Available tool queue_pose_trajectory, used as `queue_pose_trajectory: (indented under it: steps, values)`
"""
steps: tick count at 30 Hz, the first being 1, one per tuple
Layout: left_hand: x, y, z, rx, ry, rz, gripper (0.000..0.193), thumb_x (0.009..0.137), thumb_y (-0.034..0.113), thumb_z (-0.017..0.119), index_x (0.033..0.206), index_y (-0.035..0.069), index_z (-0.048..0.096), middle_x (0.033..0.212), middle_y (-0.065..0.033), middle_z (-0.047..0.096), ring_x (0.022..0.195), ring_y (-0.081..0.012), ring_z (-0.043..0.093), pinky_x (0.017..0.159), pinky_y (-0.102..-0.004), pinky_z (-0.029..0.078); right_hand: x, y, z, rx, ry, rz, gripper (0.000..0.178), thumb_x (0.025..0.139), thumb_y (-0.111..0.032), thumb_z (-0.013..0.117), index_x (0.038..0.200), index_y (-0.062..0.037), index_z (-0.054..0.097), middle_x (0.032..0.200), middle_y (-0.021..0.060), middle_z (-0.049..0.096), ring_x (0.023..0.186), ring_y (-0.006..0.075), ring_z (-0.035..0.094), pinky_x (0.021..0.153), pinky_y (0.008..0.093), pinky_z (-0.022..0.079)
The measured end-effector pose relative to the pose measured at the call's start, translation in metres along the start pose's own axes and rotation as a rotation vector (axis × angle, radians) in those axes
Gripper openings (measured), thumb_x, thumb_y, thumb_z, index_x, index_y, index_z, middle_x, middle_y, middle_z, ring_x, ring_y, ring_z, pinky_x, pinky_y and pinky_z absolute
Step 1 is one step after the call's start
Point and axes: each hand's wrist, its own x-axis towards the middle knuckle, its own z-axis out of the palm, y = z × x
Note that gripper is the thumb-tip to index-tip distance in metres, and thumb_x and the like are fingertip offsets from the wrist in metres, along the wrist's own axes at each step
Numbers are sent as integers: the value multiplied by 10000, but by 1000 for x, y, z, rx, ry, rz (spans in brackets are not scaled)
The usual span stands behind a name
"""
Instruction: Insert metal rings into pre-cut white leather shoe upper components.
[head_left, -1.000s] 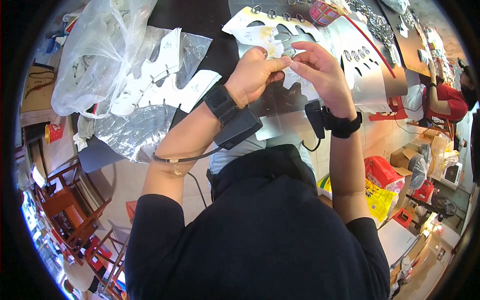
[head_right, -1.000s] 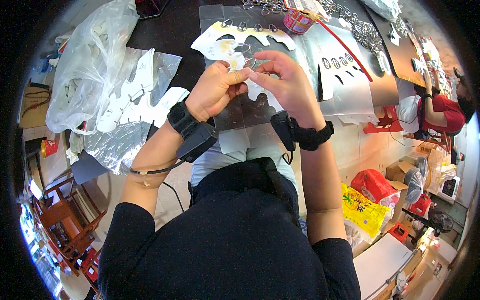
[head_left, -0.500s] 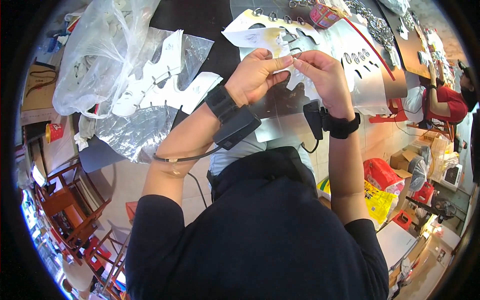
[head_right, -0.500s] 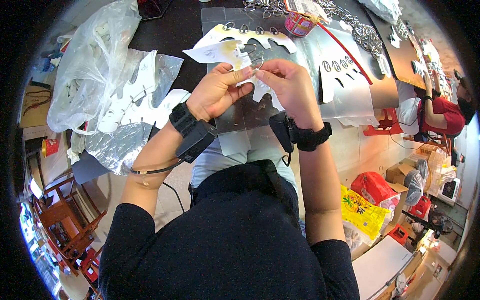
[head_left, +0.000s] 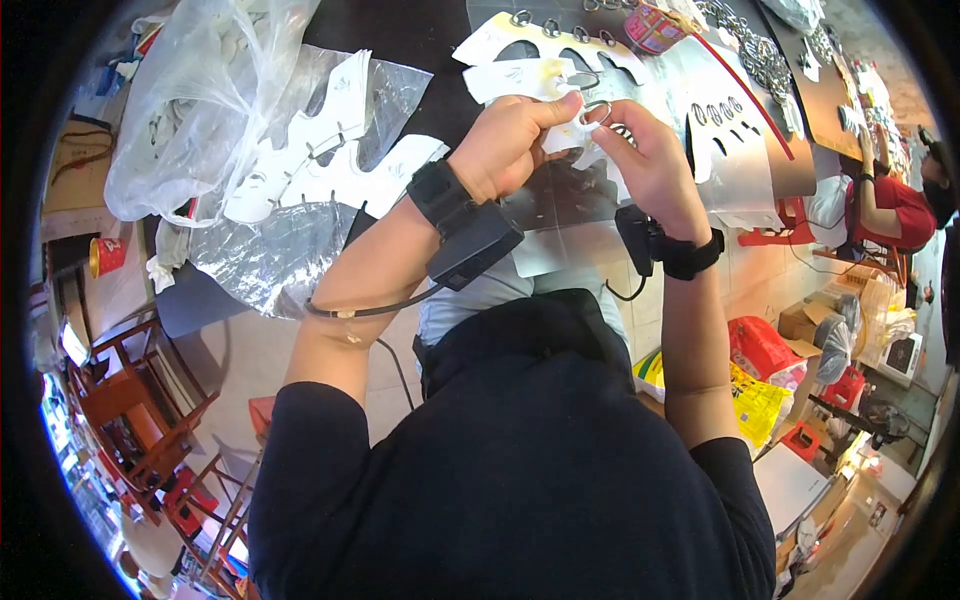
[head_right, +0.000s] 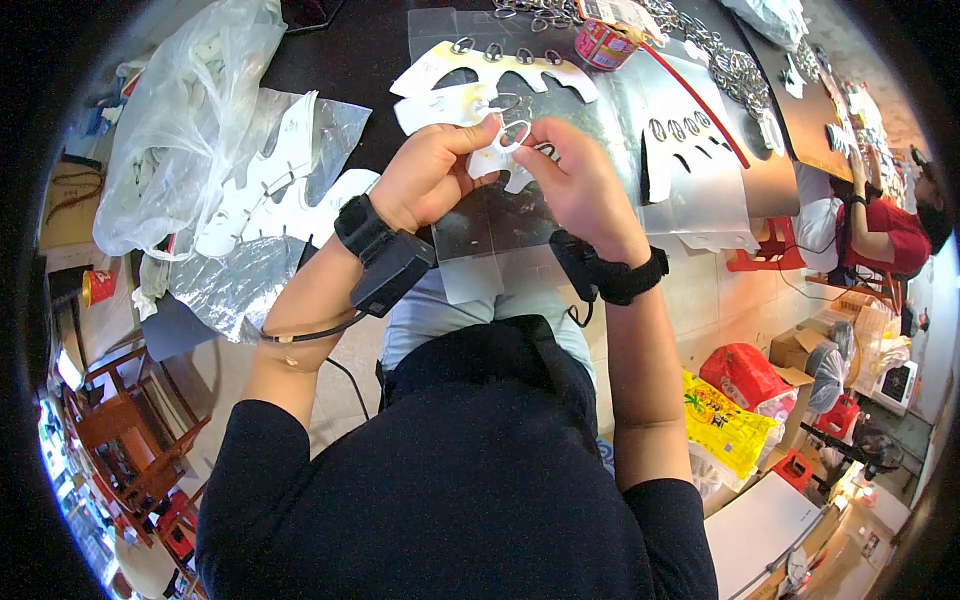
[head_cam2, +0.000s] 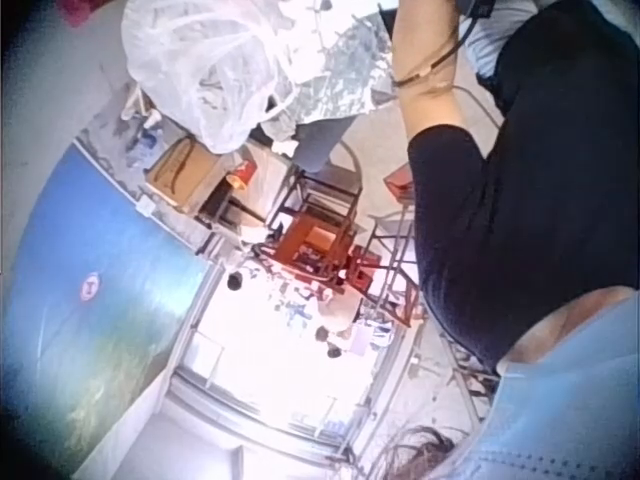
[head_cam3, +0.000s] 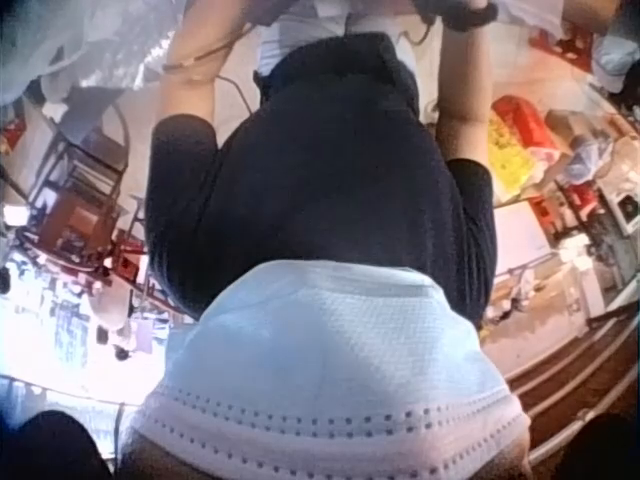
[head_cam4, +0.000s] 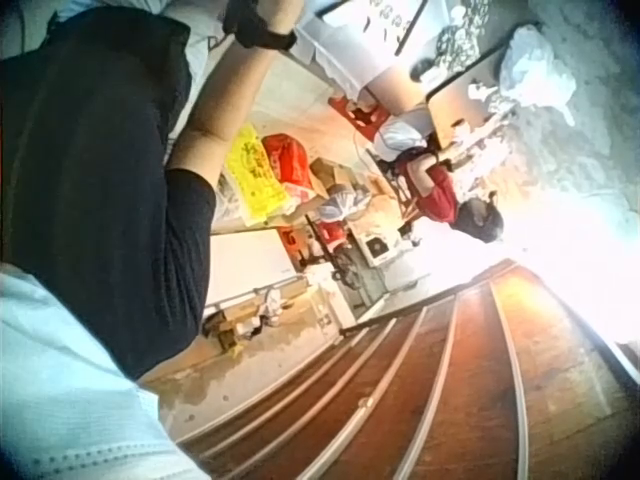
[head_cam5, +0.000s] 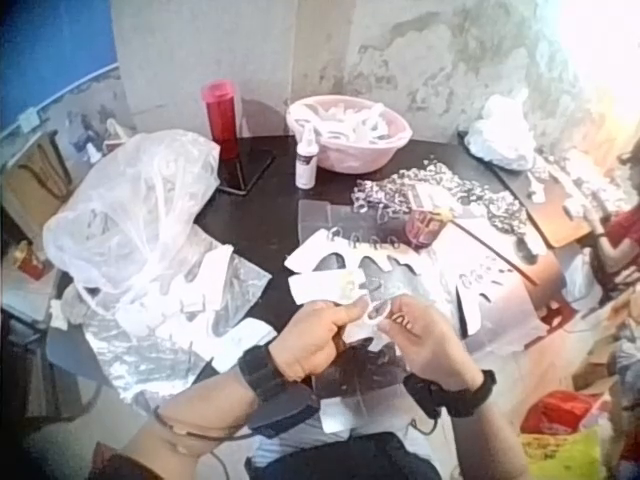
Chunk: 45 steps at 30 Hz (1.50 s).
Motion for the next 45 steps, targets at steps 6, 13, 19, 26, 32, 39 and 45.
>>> queue_pose_trajectory:
  steps: [6, 13, 19, 26, 32, 39, 45]
  values:
    - [-3, 0, 0, -130, -95, -74, 246, 864, 145, 565, 1053, -12, 547, 988, -65, 592, 844, -138, 581, 721, -289, 484, -1, 1, -5, -138, 24, -196, 116, 798, -94, 591, 857, -4, 548, 781, 103, 597, 733, 192, 559, 674, 282, 424]
    - [-3, 0, -4, -46, -88, -77, 245, 852, 209, 590, 1053, 78, 540, 987, -12, 586, 894, -108, 540, 774, -310, 441, -5, -6, -1, 63, 10, 39, 102, 796, -81, 604, 831, -3, 549, 781, 62, 591, 749, 130, 553, 686, 266, 429]
    - [0, -7, -1, 44, 62, -50, 363, 807, 254, 658, 1025, -4, 527, 972, -51, 562, 861, -133, 518, 741, -302, 421, -6, 7, 2, 445, 39, 100, 273, 787, -38, 617, 1023, -4, 483, 817, 46, 588, 765, 93, 536, 696, 222, 421]
    - [1, -8, -5, 71, 94, -46, 315, 819, 258, 644, 990, 10, 551, 966, -45, 557, 859, -129, 516, 752, -319, 421, -5, -4, 5, 355, 13, 109, 312, 777, 1, 607, 1044, -19, 447, 820, 35, 573, 805, 85, 517, 714, 203, 405]
    - [-13, 4, 6, -90, -137, -83, 279, 892, 276, 519, 1074, 69, 556, 1008, -21, 611, 849, -84, 563, 682, -235, 442, -12, -26, 8, 382, 122, -117, 393, 738, 101, 574, 1075, -8, 406, 935, 59, 500, 843, 121, 508, 657, 201, 427]
    - [-13, 5, 4, -102, -139, -102, 288, 889, 273, 523, 1082, 62, 557, 1030, -28, 612, 887, -85, 564, 703, -243, 440, -11, -22, 9, 357, 121, -157, 412, 739, 95, 578, 1092, -9, 395, 938, 58, 509, 841, 118, 515, 670, 192, 426]
    - [-5, -1, -2, -57, -171, -96, 270, 875, 244, 552, 1061, 49, 569, 1025, -34, 608, 880, -101, 572, 737, -263, 461, -13, -13, 3, 202, 95, -106, 452, 756, 56, 590, 1148, -10, 374, 880, 47, 545, 853, 97, 512, 710, 188, 414]
